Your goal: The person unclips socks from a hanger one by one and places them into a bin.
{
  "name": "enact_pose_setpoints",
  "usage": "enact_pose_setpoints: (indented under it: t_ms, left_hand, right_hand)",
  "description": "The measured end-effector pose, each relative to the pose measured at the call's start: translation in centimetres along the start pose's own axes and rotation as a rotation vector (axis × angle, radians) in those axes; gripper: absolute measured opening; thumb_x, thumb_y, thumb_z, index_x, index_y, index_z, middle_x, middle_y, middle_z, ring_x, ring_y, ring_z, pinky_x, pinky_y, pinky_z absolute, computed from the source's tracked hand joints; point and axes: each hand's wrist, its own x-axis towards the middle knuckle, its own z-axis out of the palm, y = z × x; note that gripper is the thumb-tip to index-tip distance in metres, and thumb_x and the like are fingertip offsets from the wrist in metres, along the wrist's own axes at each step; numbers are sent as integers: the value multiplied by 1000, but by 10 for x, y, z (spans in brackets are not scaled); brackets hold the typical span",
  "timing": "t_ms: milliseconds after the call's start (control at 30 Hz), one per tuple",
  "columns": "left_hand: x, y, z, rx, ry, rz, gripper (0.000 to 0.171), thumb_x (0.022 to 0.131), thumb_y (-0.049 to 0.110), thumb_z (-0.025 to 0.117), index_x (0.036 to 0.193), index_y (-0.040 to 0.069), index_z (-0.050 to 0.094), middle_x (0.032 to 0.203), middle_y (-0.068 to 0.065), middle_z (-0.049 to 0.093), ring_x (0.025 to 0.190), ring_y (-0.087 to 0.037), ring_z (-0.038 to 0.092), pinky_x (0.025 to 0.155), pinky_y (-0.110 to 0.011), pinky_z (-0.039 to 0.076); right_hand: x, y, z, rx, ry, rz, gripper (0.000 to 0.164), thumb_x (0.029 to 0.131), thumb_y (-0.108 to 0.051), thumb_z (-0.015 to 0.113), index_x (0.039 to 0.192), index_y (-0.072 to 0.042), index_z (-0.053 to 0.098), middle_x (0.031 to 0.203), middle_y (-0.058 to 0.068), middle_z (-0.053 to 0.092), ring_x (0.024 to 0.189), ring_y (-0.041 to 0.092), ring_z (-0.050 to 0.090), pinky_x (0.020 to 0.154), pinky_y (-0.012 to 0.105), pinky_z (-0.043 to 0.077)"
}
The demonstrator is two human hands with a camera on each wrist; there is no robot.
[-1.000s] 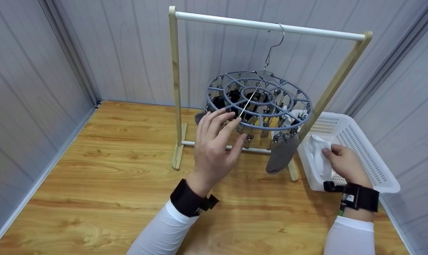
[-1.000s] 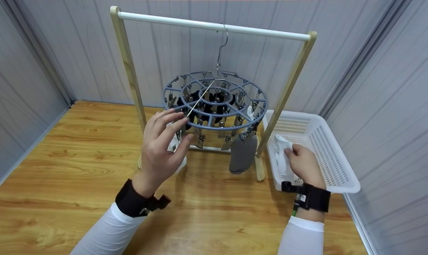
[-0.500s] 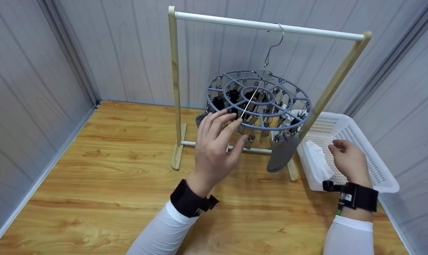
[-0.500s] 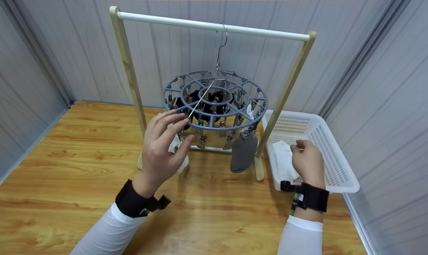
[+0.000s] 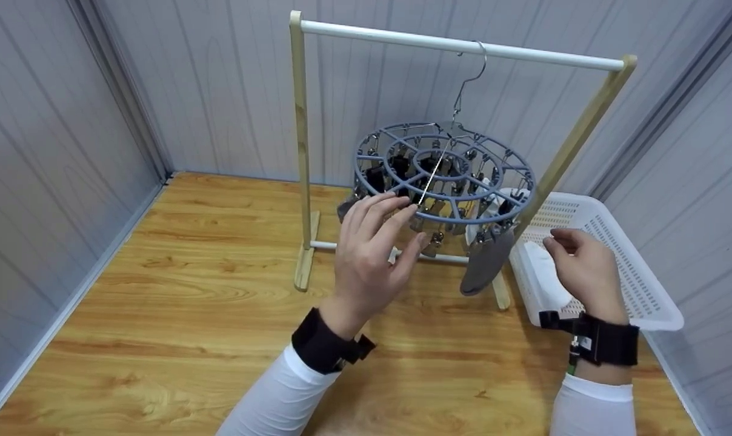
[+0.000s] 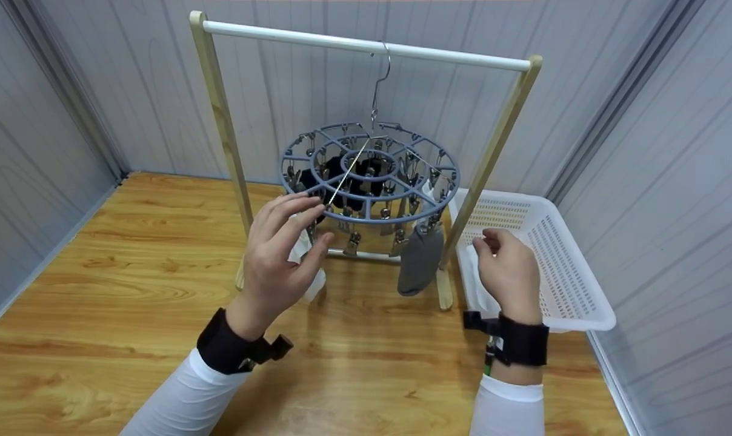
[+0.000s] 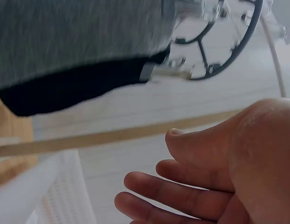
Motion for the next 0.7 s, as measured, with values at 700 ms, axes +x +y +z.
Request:
enact_pose_setpoints:
  t_ms: [700]
  left_hand:
    - [4,-24,-23,47,-86,-21,44,105,25,77,142,1,71,150,-17,67,149,-35,56,130,-56,34]
  right_hand:
    - [-23,-51,3,22,80,-220,34,113,-27,67,133,-1,78,122,20,80,103,34,73,86,28,48]
